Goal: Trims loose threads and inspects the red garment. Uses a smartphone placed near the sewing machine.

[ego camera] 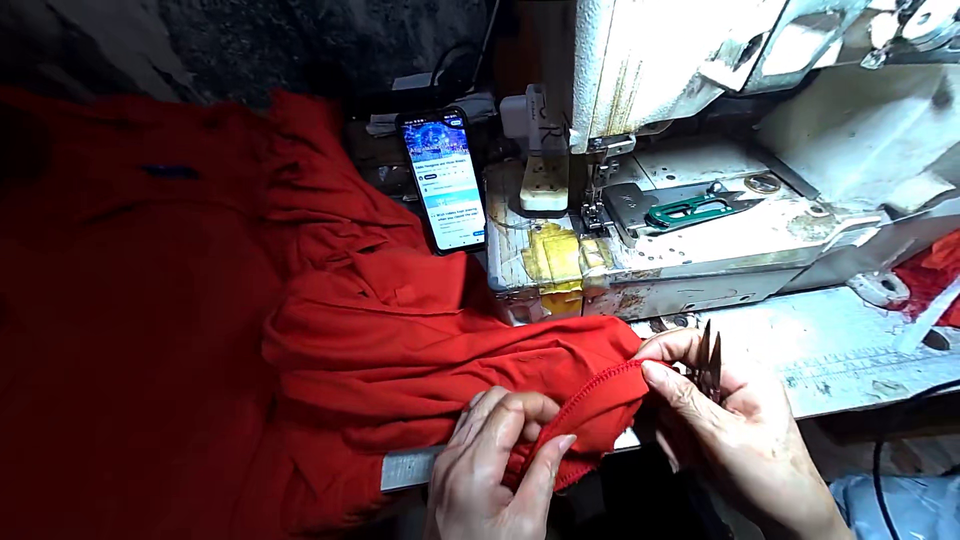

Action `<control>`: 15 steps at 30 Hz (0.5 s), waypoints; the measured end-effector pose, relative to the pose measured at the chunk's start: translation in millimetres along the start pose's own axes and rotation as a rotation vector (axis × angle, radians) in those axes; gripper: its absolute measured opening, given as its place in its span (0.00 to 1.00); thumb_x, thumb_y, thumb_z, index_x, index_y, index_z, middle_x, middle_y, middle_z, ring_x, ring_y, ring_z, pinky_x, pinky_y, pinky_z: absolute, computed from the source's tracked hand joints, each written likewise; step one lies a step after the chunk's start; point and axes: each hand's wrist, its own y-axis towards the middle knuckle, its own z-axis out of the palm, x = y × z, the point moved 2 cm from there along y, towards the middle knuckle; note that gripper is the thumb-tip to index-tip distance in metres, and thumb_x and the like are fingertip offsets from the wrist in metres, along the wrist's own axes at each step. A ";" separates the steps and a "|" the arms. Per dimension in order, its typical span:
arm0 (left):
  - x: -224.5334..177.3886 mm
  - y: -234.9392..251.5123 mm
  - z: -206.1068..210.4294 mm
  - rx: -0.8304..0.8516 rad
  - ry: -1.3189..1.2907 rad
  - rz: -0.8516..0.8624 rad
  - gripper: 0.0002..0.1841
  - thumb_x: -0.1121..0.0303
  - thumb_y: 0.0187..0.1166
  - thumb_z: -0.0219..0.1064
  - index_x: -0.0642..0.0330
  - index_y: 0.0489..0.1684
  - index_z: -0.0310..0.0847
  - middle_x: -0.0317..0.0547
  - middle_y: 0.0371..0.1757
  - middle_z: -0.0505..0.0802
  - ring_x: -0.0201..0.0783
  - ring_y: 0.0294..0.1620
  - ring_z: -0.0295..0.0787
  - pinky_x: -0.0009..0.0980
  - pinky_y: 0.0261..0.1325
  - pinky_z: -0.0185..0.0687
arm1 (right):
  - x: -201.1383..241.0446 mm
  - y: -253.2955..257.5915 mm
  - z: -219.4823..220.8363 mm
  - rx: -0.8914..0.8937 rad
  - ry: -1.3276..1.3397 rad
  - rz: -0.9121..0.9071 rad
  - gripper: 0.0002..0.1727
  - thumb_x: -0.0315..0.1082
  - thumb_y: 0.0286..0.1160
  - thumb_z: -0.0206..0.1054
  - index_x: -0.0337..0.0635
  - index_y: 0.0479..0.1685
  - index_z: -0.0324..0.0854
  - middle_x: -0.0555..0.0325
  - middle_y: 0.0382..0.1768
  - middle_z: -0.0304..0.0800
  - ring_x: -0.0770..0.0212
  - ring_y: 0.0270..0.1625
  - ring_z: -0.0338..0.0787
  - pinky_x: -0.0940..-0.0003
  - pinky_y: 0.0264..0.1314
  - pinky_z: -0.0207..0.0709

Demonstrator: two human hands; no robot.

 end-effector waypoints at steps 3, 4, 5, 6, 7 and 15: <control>-4.2 -1.9 0.0 -0.112 -0.070 0.138 0.03 0.71 0.76 0.74 0.60 0.36 0.91 0.39 0.43 0.93 0.23 0.55 0.86 0.17 0.61 0.79 | 1.2 2.2 -0.2 0.017 0.059 -0.023 0.04 0.31 0.82 0.65 0.46 0.45 0.85 0.61 0.19 0.82 0.73 0.10 0.76 0.79 0.10 0.74; -5.9 0.2 -0.5 -0.126 -0.112 0.162 0.03 0.72 0.77 0.73 0.61 0.37 0.91 0.39 0.45 0.95 0.23 0.56 0.87 0.18 0.62 0.81 | 1.9 2.6 0.3 0.028 0.076 -0.026 0.04 0.31 0.82 0.65 0.46 0.45 0.85 0.61 0.18 0.82 0.73 0.10 0.76 0.80 0.10 0.74; -7.2 4.4 -2.0 -0.116 -0.158 0.157 0.03 0.73 0.78 0.72 0.62 0.38 0.90 0.38 0.46 0.95 0.22 0.54 0.89 0.17 0.60 0.84 | 3.2 2.6 0.4 0.054 0.096 -0.024 0.03 0.31 0.82 0.65 0.46 0.45 0.85 0.61 0.18 0.81 0.74 0.10 0.77 0.80 0.11 0.74; -7.4 10.4 -4.7 -0.089 -0.228 0.125 0.02 0.73 0.80 0.70 0.61 0.40 0.89 0.35 0.45 0.94 0.21 0.50 0.90 0.17 0.55 0.86 | 4.9 2.5 -0.6 0.094 0.114 -0.025 0.03 0.31 0.82 0.66 0.46 0.45 0.85 0.62 0.18 0.82 0.74 0.11 0.77 0.81 0.12 0.75; -5.6 18.1 -9.0 -0.041 -0.323 0.077 0.02 0.73 0.81 0.67 0.57 0.43 0.86 0.31 0.44 0.92 0.20 0.46 0.88 0.16 0.49 0.86 | 6.6 2.7 -3.2 0.135 0.121 -0.033 0.03 0.31 0.82 0.66 0.46 0.44 0.85 0.63 0.19 0.82 0.76 0.12 0.78 0.81 0.13 0.76; 30.2 65.5 13.9 0.464 -0.423 -0.250 0.04 0.63 0.68 0.76 0.49 0.33 0.93 0.29 0.26 0.91 0.22 0.29 0.86 0.19 0.34 0.80 | -17.8 21.4 -26.9 0.067 -0.475 -0.154 0.03 0.32 0.70 0.69 0.50 0.34 0.87 0.73 0.25 0.86 0.80 0.27 0.82 0.84 0.28 0.75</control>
